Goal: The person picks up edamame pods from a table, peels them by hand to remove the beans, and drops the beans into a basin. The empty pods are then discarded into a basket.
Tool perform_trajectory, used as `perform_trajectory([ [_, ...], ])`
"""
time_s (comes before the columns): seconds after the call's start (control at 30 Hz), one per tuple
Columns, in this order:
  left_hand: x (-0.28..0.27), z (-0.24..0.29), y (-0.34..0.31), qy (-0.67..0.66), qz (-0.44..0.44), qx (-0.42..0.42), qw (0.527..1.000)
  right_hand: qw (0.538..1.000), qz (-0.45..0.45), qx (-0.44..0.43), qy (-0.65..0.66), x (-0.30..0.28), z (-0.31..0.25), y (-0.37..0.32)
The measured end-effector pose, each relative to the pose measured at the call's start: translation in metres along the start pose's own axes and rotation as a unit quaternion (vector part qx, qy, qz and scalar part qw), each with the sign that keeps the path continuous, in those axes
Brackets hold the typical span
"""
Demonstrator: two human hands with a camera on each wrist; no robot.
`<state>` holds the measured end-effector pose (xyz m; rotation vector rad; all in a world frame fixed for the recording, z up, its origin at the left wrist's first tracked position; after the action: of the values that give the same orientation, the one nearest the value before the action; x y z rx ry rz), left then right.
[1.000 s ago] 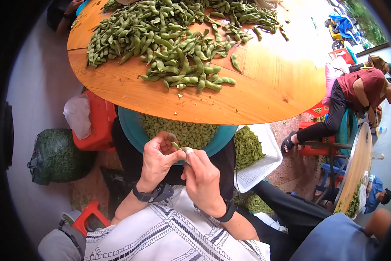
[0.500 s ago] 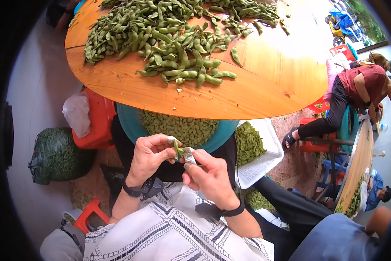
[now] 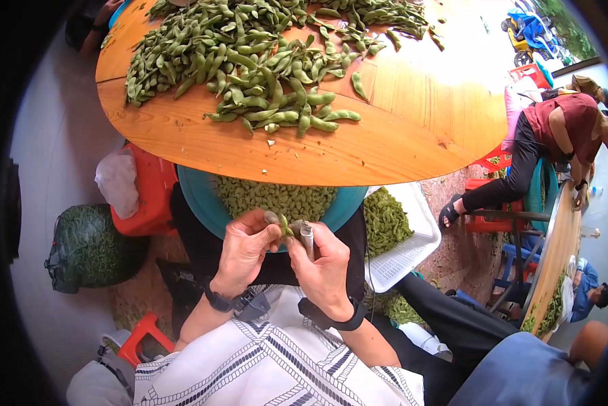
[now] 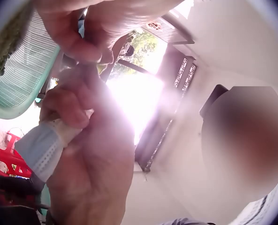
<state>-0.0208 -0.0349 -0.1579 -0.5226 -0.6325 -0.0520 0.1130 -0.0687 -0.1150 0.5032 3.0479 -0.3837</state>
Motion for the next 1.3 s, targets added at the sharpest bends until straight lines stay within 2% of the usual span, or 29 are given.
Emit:
perform_trajectory([
  [0.13, 0.002, -0.003, -0.001, 0.009, 0.003, 0.003, 1.000, 1.000, 0.012, 0.006, -0.024, -0.004, 0.004, 0.000],
  [0.2, 0.003, 0.010, -0.008, 0.165, 0.059, 0.096, 0.980, 0.999, 0.013, 0.015, -0.030, -0.005, 0.009, 0.002],
  [0.23, 0.007, 0.011, -0.011, 0.165, 0.059, 0.096, 0.980, 0.997, 0.038, -0.019, -0.063, -0.008, 0.008, 0.004],
  [0.27, 0.013, 0.026, -0.018, 0.282, 0.079, 0.201, 0.935, 0.992, 0.064, -0.053, -0.095, -0.011, 0.004, 0.005],
  [0.3, 0.022, 0.037, -0.026, 0.392, 0.096, 0.301, 0.864, 0.992, 0.063, -0.053, -0.095, -0.009, 0.000, 0.006],
  [0.33, 0.028, 0.042, -0.030, 0.402, 0.090, 0.356, 0.839, 0.973, 0.082, -0.135, -0.165, -0.007, -0.019, 0.005],
  [0.4, 0.030, 0.043, -0.031, 0.411, 0.085, 0.345, 0.839, 0.926, 0.102, -0.263, -0.252, 0.000, -0.034, -0.001],
  [0.43, 0.031, 0.043, -0.031, 0.421, 0.081, 0.333, 0.840, 0.926, 0.102, -0.263, -0.252, 0.000, -0.035, -0.001],
  [0.47, 0.026, 0.039, -0.026, 0.378, 0.084, 0.271, 0.881, 0.919, 0.087, -0.289, -0.255, 0.003, -0.039, -0.003],
  [0.5, 0.022, 0.039, -0.024, 0.378, 0.085, 0.271, 0.881, 0.910, 0.071, -0.315, -0.258, 0.007, -0.043, -0.006],
  [0.53, 0.010, 0.026, -0.015, 0.286, 0.070, 0.177, 0.939, 0.913, 0.050, -0.328, -0.236, 0.008, -0.042, -0.005],
  [0.57, 0.003, 0.014, -0.009, 0.187, 0.052, 0.079, 0.978, 0.913, 0.050, -0.328, -0.236, 0.006, -0.043, -0.004],
  [0.63, 0.003, 0.015, -0.008, 0.179, 0.035, 0.068, 0.981, 0.965, -0.023, -0.199, -0.169, 0.002, -0.029, 0.005],
  [0.67, 0.003, 0.015, -0.008, 0.175, 0.032, 0.066, 0.982, 0.989, -0.039, -0.096, -0.106, -0.002, -0.009, 0.010],
  [0.7, 0.002, 0.015, -0.008, 0.171, 0.030, 0.063, 0.983, 0.997, -0.048, 0.063, -0.005, -0.002, -0.006, 0.009],
  [0.73, 0.000, 0.016, -0.006, 0.171, 0.029, 0.064, 0.983, 0.993, -0.049, 0.100, 0.047, -0.002, -0.002, 0.010],
  [0.77, -0.003, 0.030, -0.005, 0.296, 0.063, 0.158, 0.940, 0.985, -0.050, 0.136, 0.099, -0.002, 0.003, 0.010],
  [0.8, 0.000, 0.042, -0.007, 0.412, 0.095, 0.247, 0.872, 0.985, -0.050, 0.135, 0.099, -0.003, 0.005, 0.011],
  [0.83, 0.002, 0.045, -0.005, 0.412, 0.094, 0.248, 0.872, 0.989, -0.037, 0.127, 0.073, -0.006, 0.008, 0.012],
  [0.9, 0.026, 0.065, -0.019, 0.544, 0.089, 0.416, 0.723, 0.992, -0.023, 0.119, 0.047, -0.009, 0.008, 0.011],
  [0.93, 0.029, 0.064, -0.021, 0.522, 0.064, 0.408, 0.746, 0.992, -0.033, 0.117, 0.027, -0.007, 0.006, 0.010],
  [0.97, 0.028, 0.060, -0.021, 0.522, 0.066, 0.407, 0.746, 0.992, -0.043, 0.116, 0.007, -0.005, 0.005, 0.008],
  [1.0, 0.020, 0.046, -0.011, 0.442, 0.038, 0.306, 0.842, 0.992, -0.045, 0.116, 0.007, -0.006, 0.009, 0.006],
  [1.03, 0.013, 0.030, -0.003, 0.350, 0.009, 0.198, 0.916, 0.996, -0.059, 0.069, -0.023, -0.006, 0.009, 0.006],
  [1.07, 0.008, 0.017, 0.001, 0.242, 0.000, 0.106, 0.965, 0.996, -0.072, 0.021, -0.053, -0.005, 0.006, 0.006],
  [1.1, 0.008, 0.018, 0.001, 0.241, -0.001, 0.107, 0.965, 0.996, -0.072, 0.020, -0.053, -0.003, 0.005, 0.007],
  [1.17, 0.007, 0.015, 0.002, 0.138, -0.016, 0.076, 0.987, 0.986, 0.024, -0.134, -0.100, -0.007, -0.020, 0.005],
  [1.23, 0.006, 0.014, 0.001, 0.124, -0.031, 0.063, 0.990, 0.984, 0.018, -0.144, -0.105, -0.007, -0.022, 0.004],
  [1.3, 0.004, 0.017, -0.001, 0.163, -0.005, 0.059, 0.985, 0.976, 0.031, -0.184, -0.113, -0.008, -0.023, 0.001],
])
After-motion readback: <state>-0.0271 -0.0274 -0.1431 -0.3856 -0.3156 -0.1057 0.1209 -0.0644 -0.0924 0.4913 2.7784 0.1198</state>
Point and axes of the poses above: each hand's wrist, its own y-axis towards the middle knuckle, its own x-axis out of the palm, z = x × y, the point moved 7 cm from there along y, towards the middle knuckle, and after that the axes turned 6 degrees about z, right-handed, at the moved point
